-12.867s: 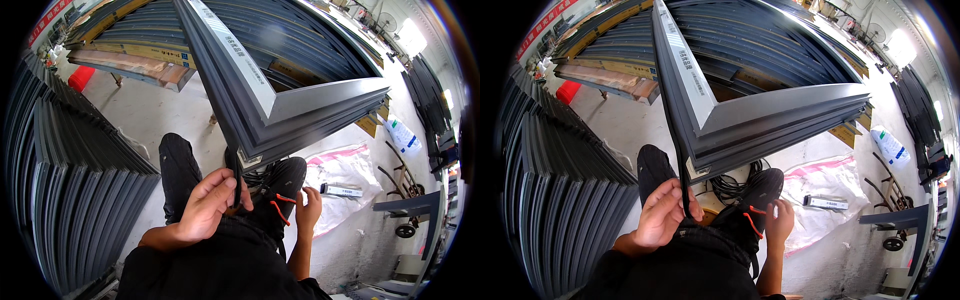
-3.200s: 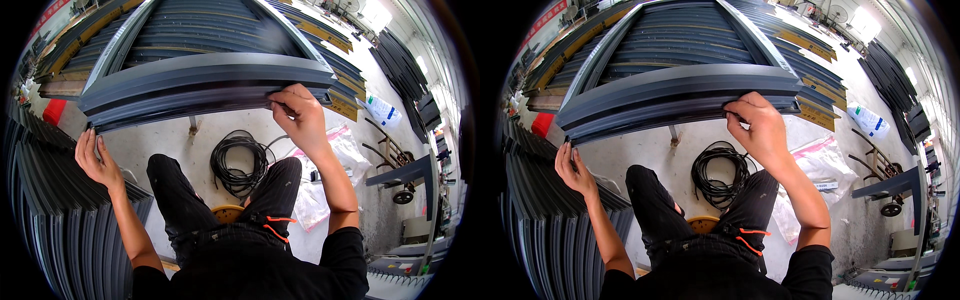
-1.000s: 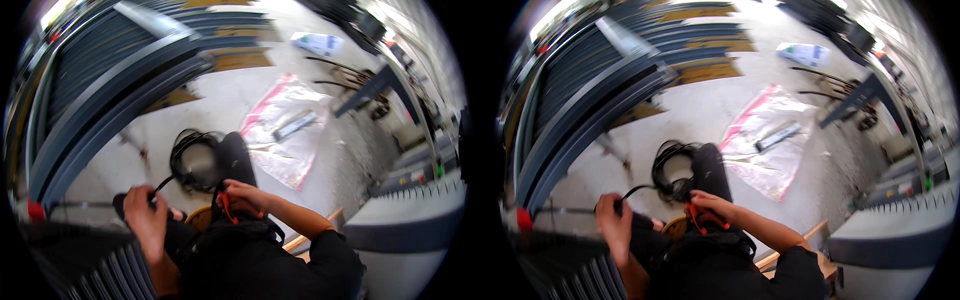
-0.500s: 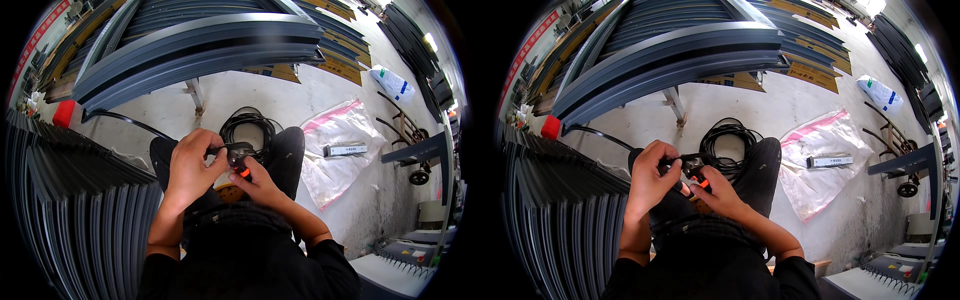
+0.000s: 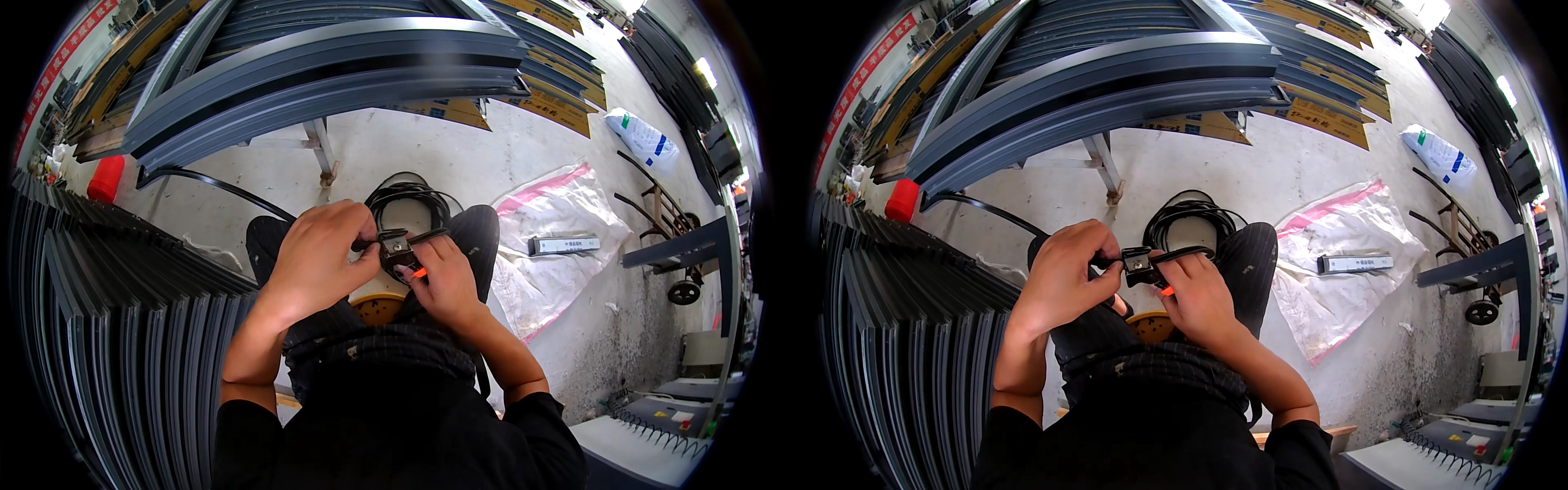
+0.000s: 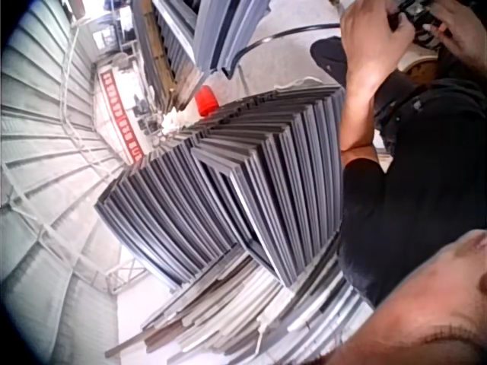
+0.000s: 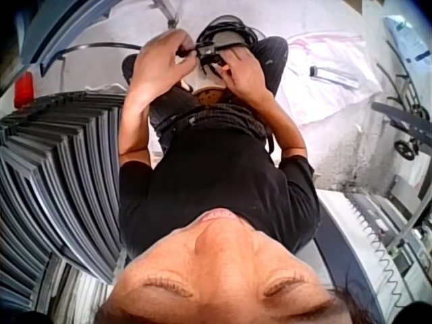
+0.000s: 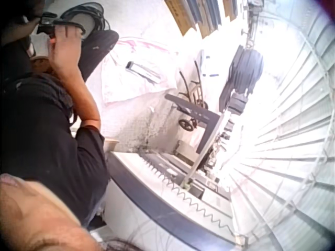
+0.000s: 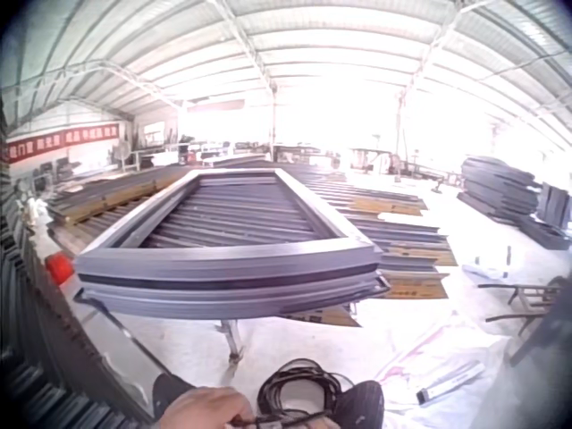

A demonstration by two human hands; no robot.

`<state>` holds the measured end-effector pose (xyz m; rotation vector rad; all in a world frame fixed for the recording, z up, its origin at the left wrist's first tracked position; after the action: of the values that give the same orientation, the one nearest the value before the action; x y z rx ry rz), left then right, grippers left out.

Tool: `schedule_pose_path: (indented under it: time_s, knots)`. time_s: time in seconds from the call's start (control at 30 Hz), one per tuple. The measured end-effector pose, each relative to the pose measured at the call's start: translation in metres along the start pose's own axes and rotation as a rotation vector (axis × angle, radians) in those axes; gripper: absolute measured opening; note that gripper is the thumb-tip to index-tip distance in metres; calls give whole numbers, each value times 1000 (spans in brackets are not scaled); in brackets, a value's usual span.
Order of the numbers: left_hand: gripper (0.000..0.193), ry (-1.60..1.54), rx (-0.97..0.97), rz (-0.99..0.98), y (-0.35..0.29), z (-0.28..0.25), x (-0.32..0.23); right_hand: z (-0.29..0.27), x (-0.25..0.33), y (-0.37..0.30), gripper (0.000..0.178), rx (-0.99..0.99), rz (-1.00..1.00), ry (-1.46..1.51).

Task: The person installs a black rubber seal onto a gray window frame. They press the seal into the frame's groove by hand, then use pliers to cut the excess seal at the corners. The person repeats this process for multiple sides of the frame.

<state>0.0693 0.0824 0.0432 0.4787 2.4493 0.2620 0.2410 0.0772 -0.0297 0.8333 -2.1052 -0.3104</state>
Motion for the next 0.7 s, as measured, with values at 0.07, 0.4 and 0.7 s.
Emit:
schedule_pose_path:
  time_s: [0.07, 0.4, 0.7]
  knots:
    - [16, 32, 31, 1, 3, 4, -2, -6, -1, -4, 36, -35, -24, -77]
    - [8, -55, 17, -164, -4, -14, 17, 9, -67, -77, 19, 189, 446, -225]
    - [8, 236, -426, 171, 35, -41, -25, 32, -53, -180, 46, 235, 429, -299]
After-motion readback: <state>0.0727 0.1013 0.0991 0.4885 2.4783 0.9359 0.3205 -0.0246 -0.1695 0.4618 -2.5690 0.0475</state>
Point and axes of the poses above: each hand's wrist, its own y-axis towards the middle knuckle, its own z-axis out of the palm, x = y × z, the point moved 5 cm from there along y, towards the middle knuckle, and after that the axes turned 7 degrees about y, right-handed, at the moved point
